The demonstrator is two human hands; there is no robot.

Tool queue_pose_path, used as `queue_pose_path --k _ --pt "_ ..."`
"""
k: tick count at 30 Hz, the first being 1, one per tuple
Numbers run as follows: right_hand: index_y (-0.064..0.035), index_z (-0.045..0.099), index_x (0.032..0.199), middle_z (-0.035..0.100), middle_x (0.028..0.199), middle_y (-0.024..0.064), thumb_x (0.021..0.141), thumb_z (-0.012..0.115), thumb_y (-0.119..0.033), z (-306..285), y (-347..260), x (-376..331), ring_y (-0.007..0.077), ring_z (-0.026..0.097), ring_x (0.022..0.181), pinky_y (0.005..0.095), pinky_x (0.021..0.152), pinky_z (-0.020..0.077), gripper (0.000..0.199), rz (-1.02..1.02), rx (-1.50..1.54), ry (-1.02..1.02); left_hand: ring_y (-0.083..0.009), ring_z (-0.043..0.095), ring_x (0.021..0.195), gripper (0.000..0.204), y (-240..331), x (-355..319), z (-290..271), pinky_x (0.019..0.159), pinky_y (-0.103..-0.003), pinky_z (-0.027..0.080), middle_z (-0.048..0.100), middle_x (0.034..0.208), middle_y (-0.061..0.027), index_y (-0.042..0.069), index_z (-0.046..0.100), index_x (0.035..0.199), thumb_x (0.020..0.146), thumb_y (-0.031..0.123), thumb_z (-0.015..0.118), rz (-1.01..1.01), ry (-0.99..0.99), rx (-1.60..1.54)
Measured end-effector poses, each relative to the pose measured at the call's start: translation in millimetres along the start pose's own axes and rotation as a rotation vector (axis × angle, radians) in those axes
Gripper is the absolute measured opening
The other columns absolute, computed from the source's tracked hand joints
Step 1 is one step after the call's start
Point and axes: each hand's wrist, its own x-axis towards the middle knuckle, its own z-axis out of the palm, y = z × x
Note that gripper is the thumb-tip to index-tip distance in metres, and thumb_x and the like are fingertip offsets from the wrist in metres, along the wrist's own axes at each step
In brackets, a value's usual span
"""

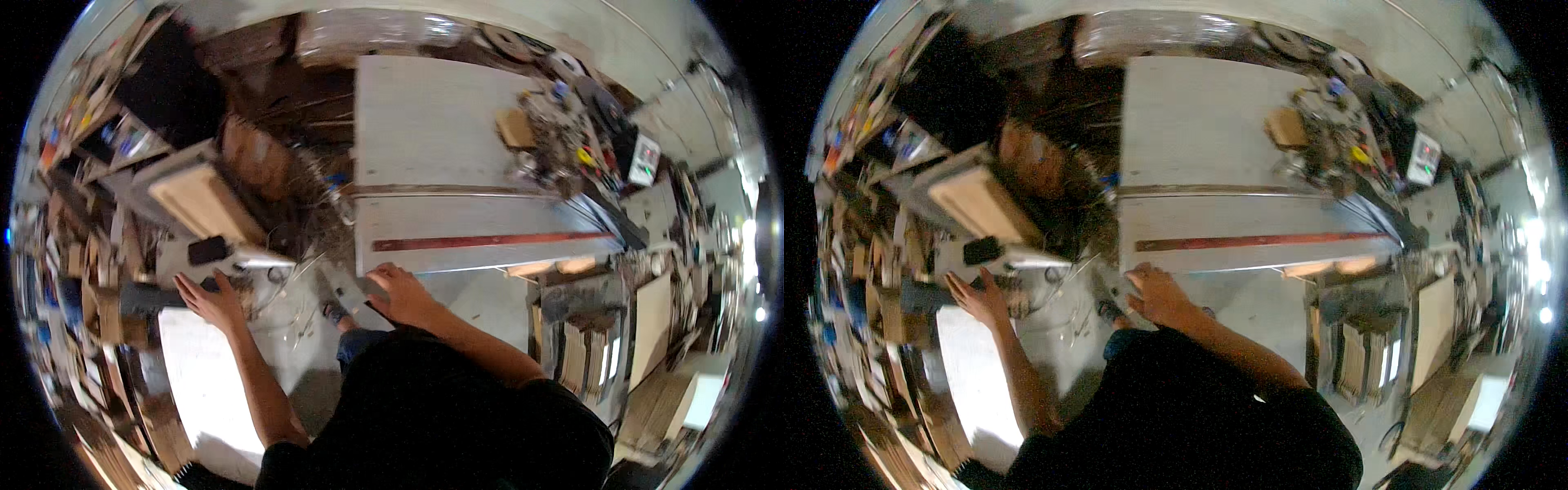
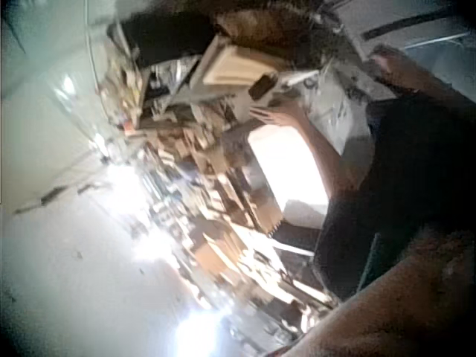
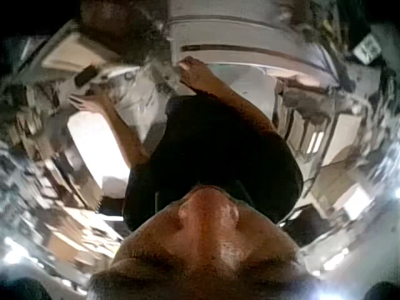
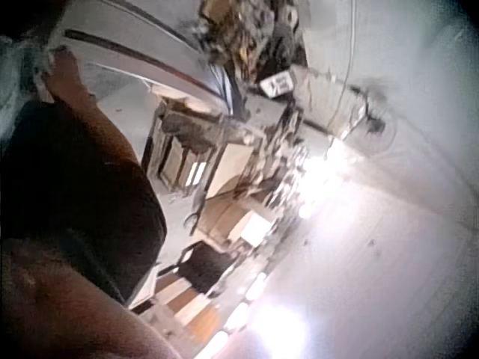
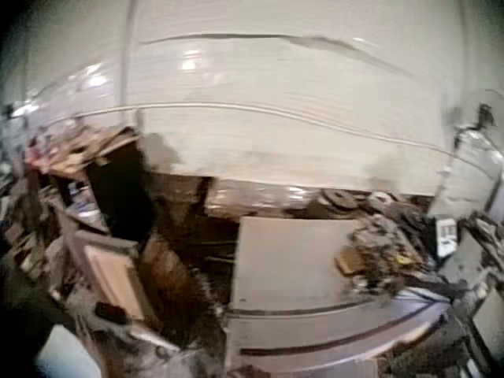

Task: The person uses a belt sander to smooth the edges of long, dark, curved wooden parts. They repeatedly feed the parts through the machine, flip them to sand different sides, and inspect the surfaces. The person stacks the finished parts on a nearby table.

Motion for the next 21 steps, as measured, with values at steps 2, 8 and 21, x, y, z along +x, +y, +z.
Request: queue_pose_path --k 2,8,21 --pt "-0.0052 0.062 0.148 0.059 0.147 0.0234 0.100 0.074 -0.032 -13 46 -37 0.0474 0.061 0.131 0.0574 0.112 0.0499 0.056 0.032 0.012 0.042 -0.0471 0.039 0.158 0.087 61 -44 22 0.127 -0.059 0.038 0.038 0.175 -0.0251 0.002 0.040 0.170 0.100 0.038 0.079 0.228 -0.108 -0.078" --pt "-0.0100 0.061 0.150 0.060 0.149 0.0230 0.102 0.072 -0.038 -93 120 -135 0.0479 0.061 0.134 0.0587 0.114 0.0485 0.057 0.234 0.012 -0.009 -0.0463 0.042 0.156 0.072 232 -182 44 0.128 -0.062 0.035 0.046 0.169 -0.0222 0.004 0.054 0.159 0.098 0.032 0.080 0.485 -0.574 -0.218" --pt "-0.0097 0.062 0.148 0.067 0.142 0.0221 0.103 0.070 -0.040 -161 244 -202 0.0450 0.065 0.131 0.0586 0.112 0.0512 0.055 0.418 0.027 0.208 -0.0496 0.039 0.158 0.085 475 -317 164 0.129 -0.059 0.034 0.033 0.174 -0.0329 -0.002 0.049 0.161 0.096 0.042 0.080 0.876 -1.060 -0.272"
